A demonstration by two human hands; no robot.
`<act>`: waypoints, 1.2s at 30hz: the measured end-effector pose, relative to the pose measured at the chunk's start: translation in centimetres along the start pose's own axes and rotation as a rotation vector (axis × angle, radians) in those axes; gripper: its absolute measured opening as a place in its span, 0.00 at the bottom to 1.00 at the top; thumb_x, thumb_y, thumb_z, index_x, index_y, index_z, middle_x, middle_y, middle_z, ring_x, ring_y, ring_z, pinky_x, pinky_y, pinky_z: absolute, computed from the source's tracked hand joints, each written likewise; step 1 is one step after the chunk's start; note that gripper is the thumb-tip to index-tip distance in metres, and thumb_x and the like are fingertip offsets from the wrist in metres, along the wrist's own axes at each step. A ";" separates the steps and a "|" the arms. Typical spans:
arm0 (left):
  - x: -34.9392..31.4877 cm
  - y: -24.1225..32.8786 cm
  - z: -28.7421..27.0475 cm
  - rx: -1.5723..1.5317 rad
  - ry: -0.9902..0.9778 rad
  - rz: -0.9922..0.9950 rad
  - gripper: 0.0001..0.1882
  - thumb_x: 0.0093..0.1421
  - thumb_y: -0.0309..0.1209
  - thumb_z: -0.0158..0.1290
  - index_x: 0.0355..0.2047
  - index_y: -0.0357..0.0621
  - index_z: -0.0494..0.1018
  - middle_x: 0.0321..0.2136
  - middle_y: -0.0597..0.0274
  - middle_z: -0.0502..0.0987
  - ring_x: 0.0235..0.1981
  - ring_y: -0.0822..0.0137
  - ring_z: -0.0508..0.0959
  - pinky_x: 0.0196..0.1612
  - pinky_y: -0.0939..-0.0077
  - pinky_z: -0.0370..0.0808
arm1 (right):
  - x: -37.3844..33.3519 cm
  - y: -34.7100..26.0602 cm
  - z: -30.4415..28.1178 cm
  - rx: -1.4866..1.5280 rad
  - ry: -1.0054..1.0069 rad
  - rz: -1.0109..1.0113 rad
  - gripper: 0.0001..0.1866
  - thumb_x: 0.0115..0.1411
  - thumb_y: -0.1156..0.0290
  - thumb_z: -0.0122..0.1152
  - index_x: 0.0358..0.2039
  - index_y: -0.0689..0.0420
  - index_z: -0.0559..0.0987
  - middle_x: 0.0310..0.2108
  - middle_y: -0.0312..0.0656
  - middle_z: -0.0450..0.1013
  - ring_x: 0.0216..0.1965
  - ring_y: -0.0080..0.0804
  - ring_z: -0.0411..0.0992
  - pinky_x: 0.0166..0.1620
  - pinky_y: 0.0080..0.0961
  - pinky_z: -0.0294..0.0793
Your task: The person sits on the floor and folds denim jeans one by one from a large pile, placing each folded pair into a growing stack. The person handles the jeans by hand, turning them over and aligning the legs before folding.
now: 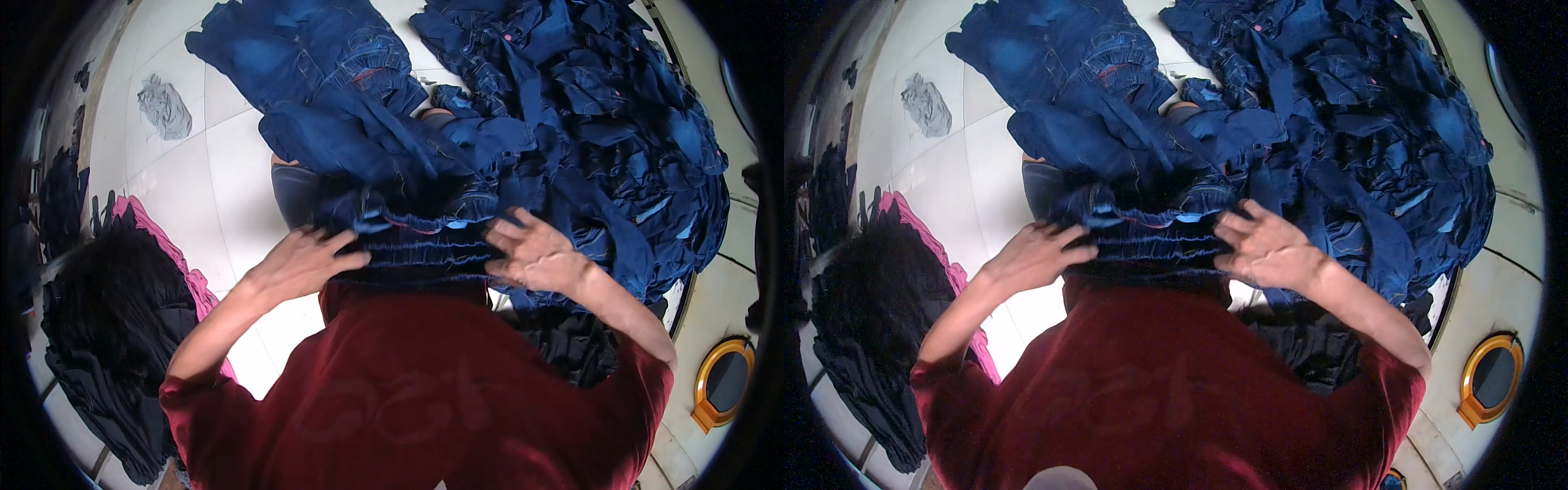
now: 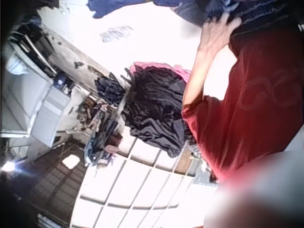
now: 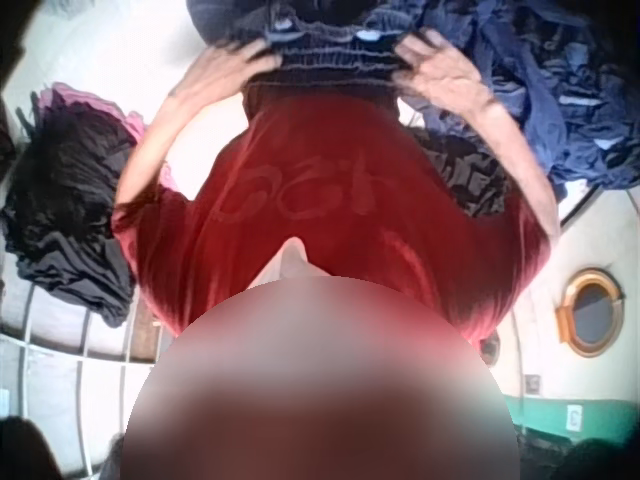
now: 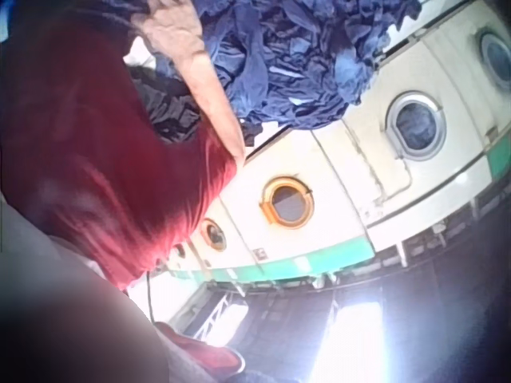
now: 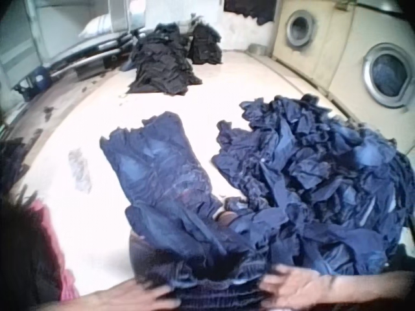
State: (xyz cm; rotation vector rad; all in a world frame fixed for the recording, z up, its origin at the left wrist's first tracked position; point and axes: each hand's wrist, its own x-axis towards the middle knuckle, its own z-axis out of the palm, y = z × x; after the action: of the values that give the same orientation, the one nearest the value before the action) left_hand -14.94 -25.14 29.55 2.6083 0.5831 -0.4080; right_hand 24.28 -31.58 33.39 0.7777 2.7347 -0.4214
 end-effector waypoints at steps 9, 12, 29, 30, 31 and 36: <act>-10.3 -4.6 -19.4 0.269 0.356 -0.123 0.19 0.49 0.21 0.58 0.43 0.52 0.82 0.53 0.53 0.78 0.47 0.48 0.80 0.51 0.56 0.79 | -1.8 8.1 -21.7 -0.011 0.394 -0.041 0.16 0.55 0.56 0.75 0.30 0.56 0.83 0.42 0.42 0.77 0.47 0.40 0.74 0.47 0.38 0.75; -15.1 -4.5 -28.7 0.497 0.499 -0.112 0.21 0.55 0.37 0.60 0.48 0.43 0.79 0.57 0.44 0.76 0.54 0.44 0.79 0.58 0.54 0.76 | -3.1 7.9 -31.8 -0.112 0.545 -0.014 0.10 0.59 0.63 0.71 0.34 0.56 0.84 0.45 0.43 0.78 0.50 0.40 0.74 0.52 0.39 0.73; -19.1 -15.1 -46.4 0.025 1.018 -0.243 0.29 0.62 0.20 0.63 0.63 0.41 0.67 0.64 0.58 0.71 0.64 0.65 0.71 0.69 0.65 0.68 | 5.8 13.9 -55.2 -0.293 0.568 0.384 0.36 0.56 0.40 0.75 0.52 0.59 0.82 0.42 0.45 0.82 0.42 0.35 0.79 0.44 0.31 0.79; -17.6 -17.1 -46.6 0.249 1.106 -0.109 0.22 0.62 0.18 0.62 0.53 0.42 0.67 0.50 0.61 0.76 0.56 0.67 0.76 0.64 0.70 0.72 | 8.6 15.7 -54.8 -0.278 0.624 0.388 0.34 0.56 0.42 0.76 0.50 0.58 0.83 0.41 0.46 0.82 0.42 0.37 0.80 0.44 0.35 0.80; -17.2 -18.5 -48.0 0.257 1.091 -0.313 0.23 0.61 0.17 0.61 0.54 0.40 0.67 0.49 0.58 0.77 0.57 0.64 0.77 0.64 0.69 0.72 | 11.1 17.2 -55.0 -0.415 0.667 0.319 0.33 0.55 0.43 0.76 0.49 0.58 0.83 0.41 0.47 0.82 0.41 0.39 0.80 0.44 0.36 0.80; -19.8 -21.7 -55.5 0.738 1.372 -0.429 0.33 0.59 0.17 0.59 0.65 0.46 0.67 0.56 0.42 0.78 0.58 0.50 0.78 0.61 0.59 0.74 | 17.4 22.0 -61.1 -0.448 0.887 -0.032 0.23 0.57 0.55 0.74 0.48 0.55 0.84 0.40 0.49 0.83 0.41 0.46 0.81 0.45 0.40 0.81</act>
State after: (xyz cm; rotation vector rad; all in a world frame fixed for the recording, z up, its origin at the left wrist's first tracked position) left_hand -31.82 12.11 77.14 3.0880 1.6418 1.4586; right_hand 11.37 15.60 79.55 0.9417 3.4083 0.6914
